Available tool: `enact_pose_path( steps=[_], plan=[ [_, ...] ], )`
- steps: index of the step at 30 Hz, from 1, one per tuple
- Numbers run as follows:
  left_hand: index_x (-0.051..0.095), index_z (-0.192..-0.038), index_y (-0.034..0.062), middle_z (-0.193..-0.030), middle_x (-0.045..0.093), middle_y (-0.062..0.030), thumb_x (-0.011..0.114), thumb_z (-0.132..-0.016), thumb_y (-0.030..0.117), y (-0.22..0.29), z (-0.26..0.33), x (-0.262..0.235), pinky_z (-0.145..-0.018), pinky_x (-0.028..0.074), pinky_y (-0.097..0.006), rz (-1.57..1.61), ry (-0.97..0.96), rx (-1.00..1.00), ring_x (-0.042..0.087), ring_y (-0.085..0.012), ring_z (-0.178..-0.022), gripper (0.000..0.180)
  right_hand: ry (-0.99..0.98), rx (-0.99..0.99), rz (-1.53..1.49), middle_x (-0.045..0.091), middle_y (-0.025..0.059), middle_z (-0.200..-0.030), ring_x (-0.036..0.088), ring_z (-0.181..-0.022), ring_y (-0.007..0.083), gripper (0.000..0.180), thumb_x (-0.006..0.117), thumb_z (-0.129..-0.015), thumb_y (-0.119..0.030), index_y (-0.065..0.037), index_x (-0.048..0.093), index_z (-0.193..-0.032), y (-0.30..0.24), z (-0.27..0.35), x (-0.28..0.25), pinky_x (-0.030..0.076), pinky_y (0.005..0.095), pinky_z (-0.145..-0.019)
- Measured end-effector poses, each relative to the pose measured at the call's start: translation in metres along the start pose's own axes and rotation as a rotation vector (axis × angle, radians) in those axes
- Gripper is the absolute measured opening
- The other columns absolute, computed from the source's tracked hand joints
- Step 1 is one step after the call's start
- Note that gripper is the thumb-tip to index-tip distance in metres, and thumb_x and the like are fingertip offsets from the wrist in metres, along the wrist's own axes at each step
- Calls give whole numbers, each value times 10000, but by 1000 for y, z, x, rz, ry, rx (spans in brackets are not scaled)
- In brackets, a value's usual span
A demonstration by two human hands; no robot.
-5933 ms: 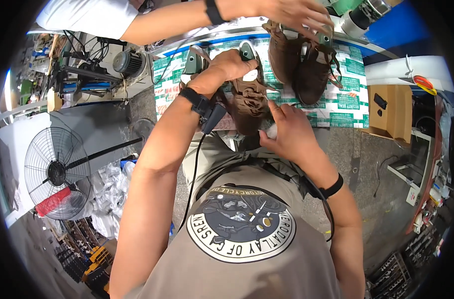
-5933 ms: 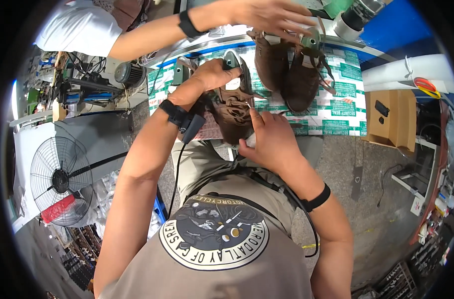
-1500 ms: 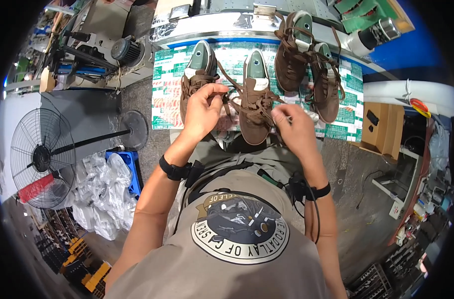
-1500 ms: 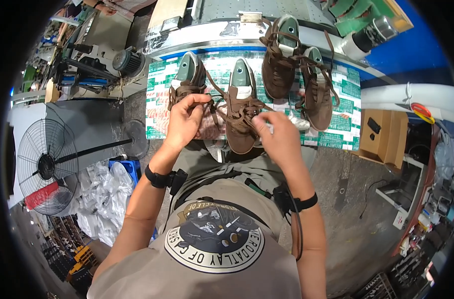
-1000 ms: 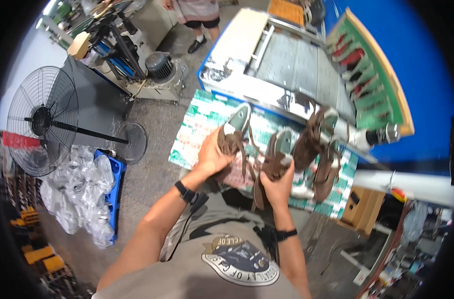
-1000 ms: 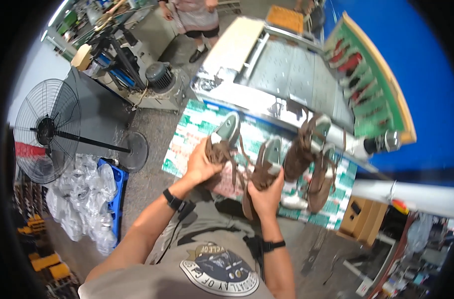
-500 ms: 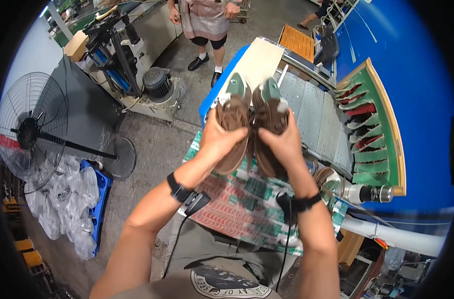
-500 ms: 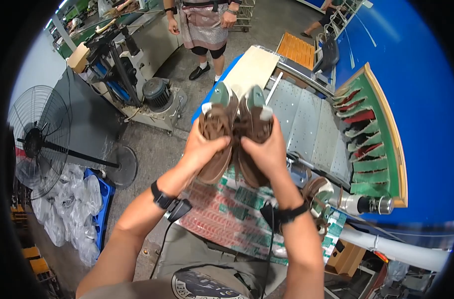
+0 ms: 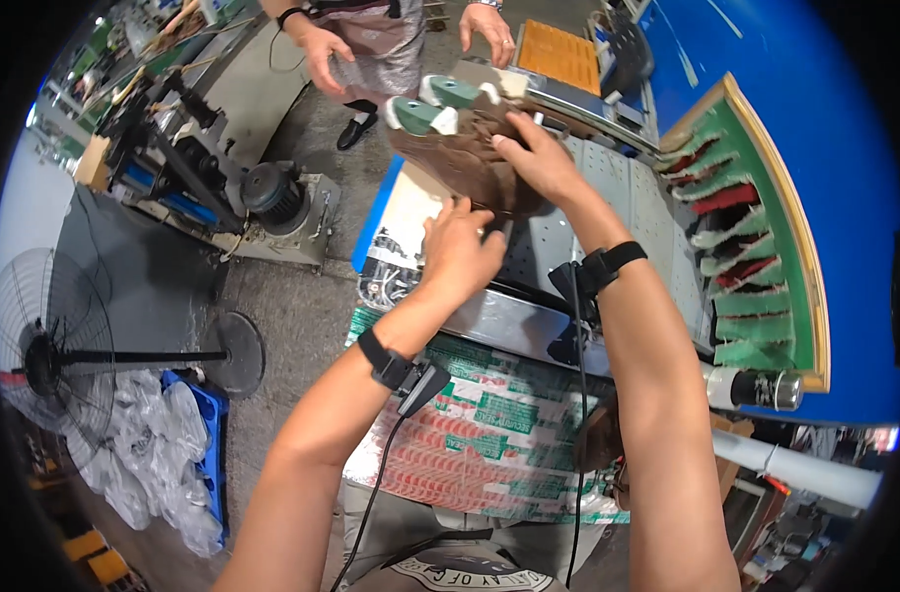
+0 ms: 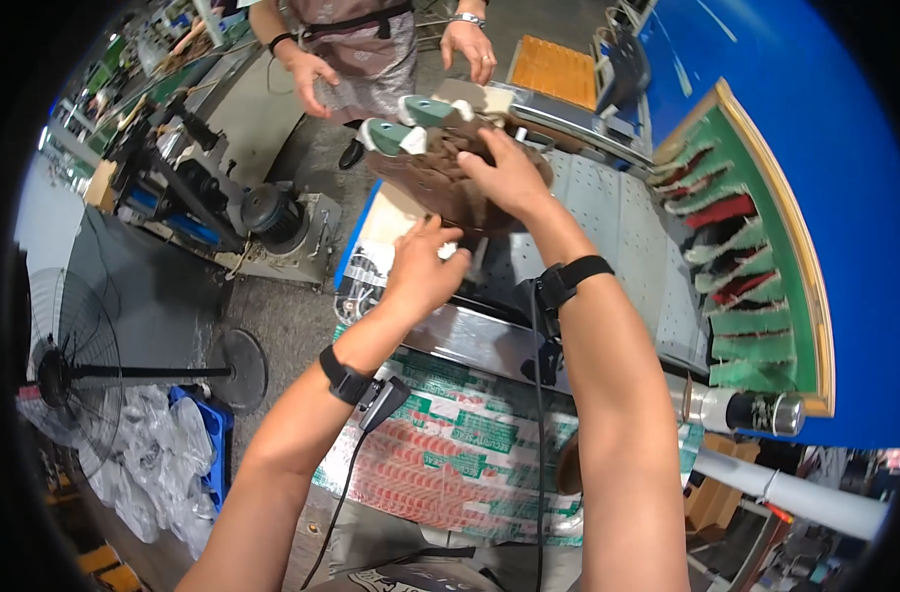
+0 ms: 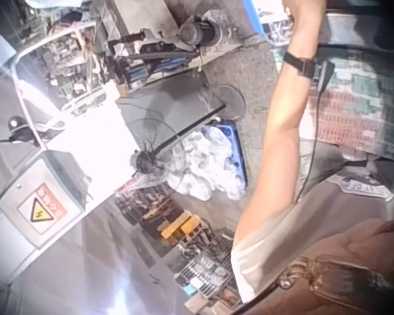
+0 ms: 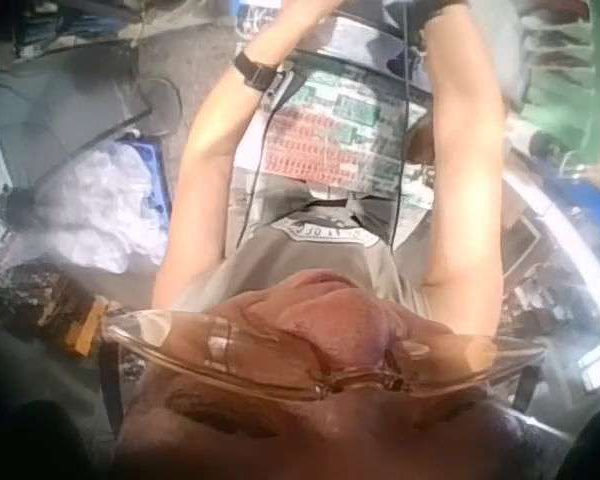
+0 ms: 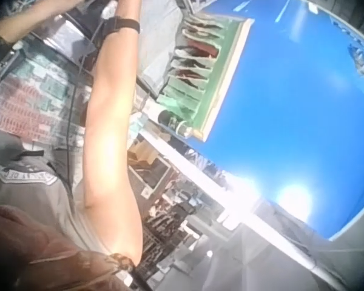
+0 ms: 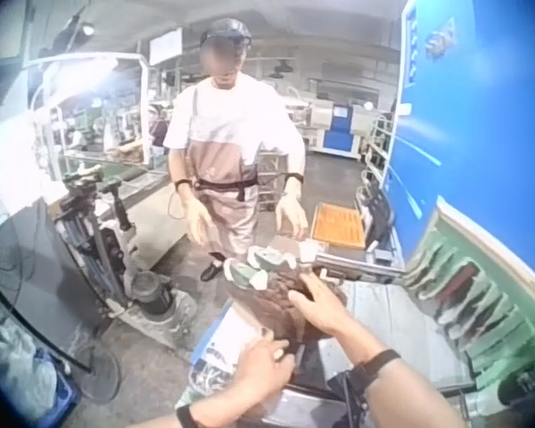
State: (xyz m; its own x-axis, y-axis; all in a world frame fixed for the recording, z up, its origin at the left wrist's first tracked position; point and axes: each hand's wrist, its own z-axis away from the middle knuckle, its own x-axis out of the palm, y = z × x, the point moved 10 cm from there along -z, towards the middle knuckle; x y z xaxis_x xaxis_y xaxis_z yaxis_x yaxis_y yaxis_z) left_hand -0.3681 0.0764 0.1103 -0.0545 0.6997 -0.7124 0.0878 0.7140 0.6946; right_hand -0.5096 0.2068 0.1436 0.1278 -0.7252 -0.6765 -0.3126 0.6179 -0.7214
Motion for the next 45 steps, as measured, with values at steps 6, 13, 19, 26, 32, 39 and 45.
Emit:
enact_pose_path(
  steps=[6,13,19,26,32,39,45],
  plan=[
    [717,-1243,-28,-1322,724,-185,668,-979,-13,35,112,-5,-1122,496,-420,596,-3,11,675,-305,-1272,269,244,-144,-197,745,234,-1297,714,-1212,384,424,748,-946,-236,-1,726,-1299,-89,194,-20,548,456,-1058],
    [319,-1663,-44,-1660,421,-307,891,-871,270,113,288,146,-1270,368,-486,321,-487,127,437,-442,-1536,1026,793,258,64,748,158,-1205,687,-1171,339,319,669,-899,28,-11,743,-1207,-23,528,-166,514,431,-1083],
    [403,-1563,-34,-1463,568,-275,973,-720,203,181,269,200,-1196,427,-498,404,-61,129,531,-457,-1406,1045,353,634,133,491,354,-1569,491,-1462,499,1101,909,-823,-271,115,293,-1650,71,606,-131,409,543,-1213],
    [321,-1648,2,-1412,633,-265,976,-685,247,156,261,181,-1120,516,-433,408,-257,-51,620,-379,-1332,1190,487,611,43,639,263,-1418,620,-1317,439,953,931,-741,-324,14,508,-1525,128,610,-142,524,487,-1092],
    [420,-1593,-41,-1407,666,-167,982,-728,220,104,328,58,-1099,524,-366,416,-371,-104,652,-241,-1286,1064,233,408,-115,752,202,-1225,732,-1140,394,831,908,-699,-301,-3,635,-1425,28,572,-154,583,461,-990],
    [478,-1487,-8,-1332,700,-143,950,-785,161,-6,357,-22,-1007,578,-370,651,8,-347,696,-229,-1166,863,351,406,188,524,205,-1539,650,-1290,437,954,903,-769,-261,-37,482,-1595,-31,553,-86,555,513,-1070],
    [539,-1428,-37,-1310,703,-280,906,-825,468,-37,386,-10,-1088,529,-505,6,-136,-369,680,-460,-1232,868,363,435,100,460,244,-1580,563,-1403,446,1044,911,-810,-306,-34,373,-1662,-28,529,-9,512,544,-1130]
  ],
)
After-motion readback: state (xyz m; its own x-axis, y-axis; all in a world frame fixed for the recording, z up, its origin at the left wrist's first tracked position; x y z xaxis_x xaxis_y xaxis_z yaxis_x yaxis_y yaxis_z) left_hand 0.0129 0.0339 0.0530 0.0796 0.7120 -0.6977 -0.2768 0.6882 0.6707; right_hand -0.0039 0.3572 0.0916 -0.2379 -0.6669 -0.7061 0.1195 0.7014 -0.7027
